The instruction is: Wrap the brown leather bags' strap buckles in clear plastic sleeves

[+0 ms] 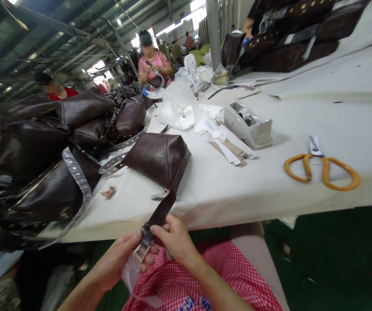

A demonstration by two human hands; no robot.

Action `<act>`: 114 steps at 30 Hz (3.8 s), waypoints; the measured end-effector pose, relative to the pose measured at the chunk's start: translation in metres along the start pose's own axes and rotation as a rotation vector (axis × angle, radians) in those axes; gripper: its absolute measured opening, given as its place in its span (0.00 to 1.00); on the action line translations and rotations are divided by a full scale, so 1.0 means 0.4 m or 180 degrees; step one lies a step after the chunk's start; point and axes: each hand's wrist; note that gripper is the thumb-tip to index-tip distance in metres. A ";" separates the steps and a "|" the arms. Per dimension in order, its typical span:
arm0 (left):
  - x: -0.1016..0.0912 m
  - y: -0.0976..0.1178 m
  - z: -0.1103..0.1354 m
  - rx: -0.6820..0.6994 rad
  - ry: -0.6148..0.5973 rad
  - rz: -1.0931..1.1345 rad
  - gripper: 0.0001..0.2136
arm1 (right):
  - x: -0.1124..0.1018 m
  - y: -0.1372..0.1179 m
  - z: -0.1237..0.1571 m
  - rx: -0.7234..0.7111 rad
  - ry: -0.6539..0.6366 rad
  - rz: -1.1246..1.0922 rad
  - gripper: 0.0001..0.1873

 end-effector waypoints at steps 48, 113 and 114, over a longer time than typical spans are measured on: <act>0.041 -0.027 -0.065 -0.0170 -0.0090 -0.0049 0.26 | -0.080 -0.006 0.061 -0.1658 -0.0031 0.2047 0.07; -0.002 -0.040 -0.069 0.0212 -0.0677 0.0028 0.18 | -0.075 0.041 0.035 -0.2030 0.0239 0.2212 0.09; -0.002 -0.038 -0.068 0.0221 -0.0658 -0.0018 0.18 | -0.073 0.041 0.035 -0.2021 0.0256 0.2199 0.09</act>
Point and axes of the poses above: each hand's wrist, its own z-axis away from the middle knuckle, its own x-axis out of the palm, y = z × x, and after that the axes turned 5 degrees about -z, right-handed
